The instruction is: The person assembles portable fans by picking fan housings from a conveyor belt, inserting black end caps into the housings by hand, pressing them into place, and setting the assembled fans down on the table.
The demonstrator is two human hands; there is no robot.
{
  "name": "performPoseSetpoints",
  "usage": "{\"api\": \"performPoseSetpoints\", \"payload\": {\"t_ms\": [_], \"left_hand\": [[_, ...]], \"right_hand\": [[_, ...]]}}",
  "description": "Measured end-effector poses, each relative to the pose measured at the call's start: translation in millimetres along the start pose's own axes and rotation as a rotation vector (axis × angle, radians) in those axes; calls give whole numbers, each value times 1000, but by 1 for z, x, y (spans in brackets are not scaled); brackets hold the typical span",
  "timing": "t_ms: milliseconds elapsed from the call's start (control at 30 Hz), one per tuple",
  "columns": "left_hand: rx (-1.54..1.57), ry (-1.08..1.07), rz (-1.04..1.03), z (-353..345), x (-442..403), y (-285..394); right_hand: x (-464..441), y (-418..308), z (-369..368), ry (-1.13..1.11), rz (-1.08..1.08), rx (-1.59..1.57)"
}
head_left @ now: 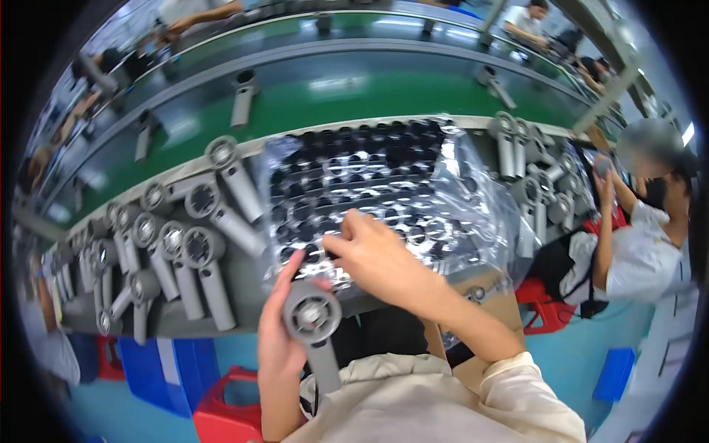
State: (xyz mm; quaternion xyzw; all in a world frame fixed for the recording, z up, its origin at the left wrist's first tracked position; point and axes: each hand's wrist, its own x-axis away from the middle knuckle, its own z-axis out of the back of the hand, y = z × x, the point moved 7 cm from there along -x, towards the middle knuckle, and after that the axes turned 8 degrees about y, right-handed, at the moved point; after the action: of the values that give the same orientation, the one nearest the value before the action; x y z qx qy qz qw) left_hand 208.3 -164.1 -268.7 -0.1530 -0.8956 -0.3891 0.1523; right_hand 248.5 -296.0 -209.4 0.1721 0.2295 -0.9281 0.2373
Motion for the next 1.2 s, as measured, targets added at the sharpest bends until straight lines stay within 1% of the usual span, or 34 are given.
{"api": "performPoseSetpoints", "payload": {"t_ms": [67, 167, 200, 267, 333, 367, 400, 467, 533, 600, 633, 667, 733, 767, 800, 867, 900, 1000, 1033, 1133, 1200], "left_hand": [[14, 32, 25, 1, -5, -1], [24, 38, 46, 2, -7, -2], [56, 24, 64, 3, -8, -3], [81, 66, 62, 2, -5, 0], [55, 22, 44, 1, -3, 3], [64, 24, 61, -1, 0, 5], [72, 20, 91, -7, 3, 6], [108, 46, 72, -18, 8, 12], [193, 25, 73, -29, 13, 14], [237, 23, 73, -40, 20, 17], [273, 13, 86, -45, 24, 17], [309, 8, 91, -46, 28, 16], [316, -32, 82, -54, 32, 16], [224, -68, 97, -64, 40, 18], [373, -118, 85, -63, 38, 17], [522, -147, 100, -65, 41, 16], [502, -175, 78, -67, 43, 17], [440, -236, 18, -70, 47, 19], [417, -244, 0, -72, 48, 20], [380, -251, -23, -75, 51, 22], [367, -234, -32, -75, 54, 23]], "right_hand": [[-3, -1, 1, 4, 30, 8], [-9, -5, 5, -95, 27, -35], [-9, -6, 8, -93, 28, -10], [-7, -14, 17, -72, 60, -29], [-5, -18, 36, 10, 56, -143], [-1, -12, 38, 52, 4, -310], [3, -8, 42, 56, -141, -504], [14, -2, 43, 8, -317, -736], [23, -4, 47, 51, -372, -963], [30, -5, 52, 150, -492, -1273], [30, -8, 63, 174, -505, -1231], [30, -10, 71, 172, -461, -1195], [33, -13, 88, 137, -238, -1102], [36, -17, 94, 121, -157, -1068], [36, -18, 97, 128, -142, -1079], [38, -22, 105, 141, -112, -1101], [38, -24, 112, 141, -92, -1043], [40, -26, 120, 238, 89, -914], [40, -28, 121, 243, 116, -896], [36, -31, 122, 152, 226, -823], [38, -32, 119, 157, 197, -869]]}}
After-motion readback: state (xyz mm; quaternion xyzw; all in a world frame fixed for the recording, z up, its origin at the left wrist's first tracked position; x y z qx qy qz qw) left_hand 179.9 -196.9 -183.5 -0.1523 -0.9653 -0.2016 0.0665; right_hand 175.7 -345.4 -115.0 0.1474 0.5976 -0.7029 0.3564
